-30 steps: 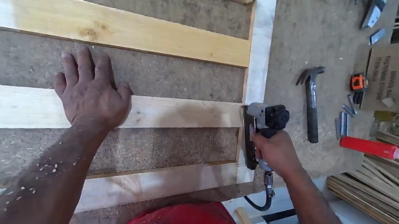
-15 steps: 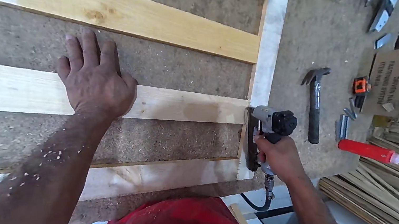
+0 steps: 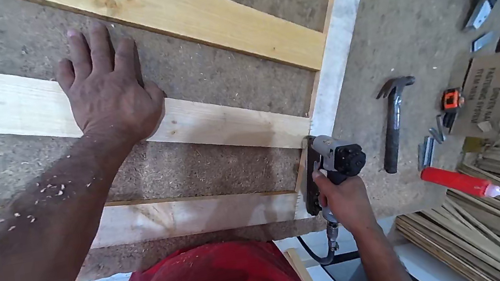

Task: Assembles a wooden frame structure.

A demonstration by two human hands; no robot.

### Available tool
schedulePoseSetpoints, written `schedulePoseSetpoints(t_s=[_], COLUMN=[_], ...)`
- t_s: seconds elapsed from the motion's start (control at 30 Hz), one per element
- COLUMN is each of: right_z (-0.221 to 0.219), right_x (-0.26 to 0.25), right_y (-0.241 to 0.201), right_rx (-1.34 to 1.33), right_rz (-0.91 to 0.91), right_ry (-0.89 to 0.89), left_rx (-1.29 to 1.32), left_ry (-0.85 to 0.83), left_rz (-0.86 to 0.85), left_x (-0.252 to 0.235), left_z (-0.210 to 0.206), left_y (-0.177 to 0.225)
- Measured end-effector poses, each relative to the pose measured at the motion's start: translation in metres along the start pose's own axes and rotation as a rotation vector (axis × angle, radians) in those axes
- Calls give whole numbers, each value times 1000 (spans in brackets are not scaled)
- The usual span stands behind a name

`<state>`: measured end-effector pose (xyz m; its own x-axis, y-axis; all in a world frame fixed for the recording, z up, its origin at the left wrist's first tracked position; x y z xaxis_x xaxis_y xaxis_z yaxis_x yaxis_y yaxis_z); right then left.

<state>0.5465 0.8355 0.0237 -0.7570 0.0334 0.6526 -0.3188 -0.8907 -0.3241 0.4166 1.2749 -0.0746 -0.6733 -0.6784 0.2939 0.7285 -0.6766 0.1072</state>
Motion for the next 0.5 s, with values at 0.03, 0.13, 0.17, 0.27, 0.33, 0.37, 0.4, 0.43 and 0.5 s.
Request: schedulePoseSetpoints(t_s=[0.03,0.13,0.17,0.27,0.33,0.37,0.4,0.43,0.5], right_z=[-1,-6,-7,-7,-6,-5,-4,-4,-5], right_x=[2,7,8,13,12,12,12,12,12], right_y=[2,6,7,8,7,7,9,10,12], right_rx=[8,35,33,22,18,21,21,12,-11], right_rz=[-9,-25,-20,-27,-23,-24,-22,-15,-9], right_ry=[8,32,39,41,30,23,16,11,2], left_rx=[1,-2,-3,2,2,2,1,1,1], left_ry=[-2,2,3,8,15,19,22,25,24], left_rz=[-2,3,2,-8,-5,-3,-6,-8,-2], left_x=[0,0,-1,0,-2,-2,-1,0,-2], left_z=[1,1,1,0,1,1,1,1,3], left_y=[0,-1,-1,-1,-1,-1,0,0,1])
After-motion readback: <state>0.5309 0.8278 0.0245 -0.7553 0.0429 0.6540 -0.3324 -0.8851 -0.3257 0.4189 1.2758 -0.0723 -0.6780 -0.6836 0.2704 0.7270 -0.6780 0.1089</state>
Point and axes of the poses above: each hand's wrist, its own x-axis away from the middle knuckle, its own z-axis out of the back of the hand, y = z × x, the point moved 6 cm from there along -x, towards the middle knuckle, and after that the axes turned 7 degrees about -x, right-handed, at the moved point
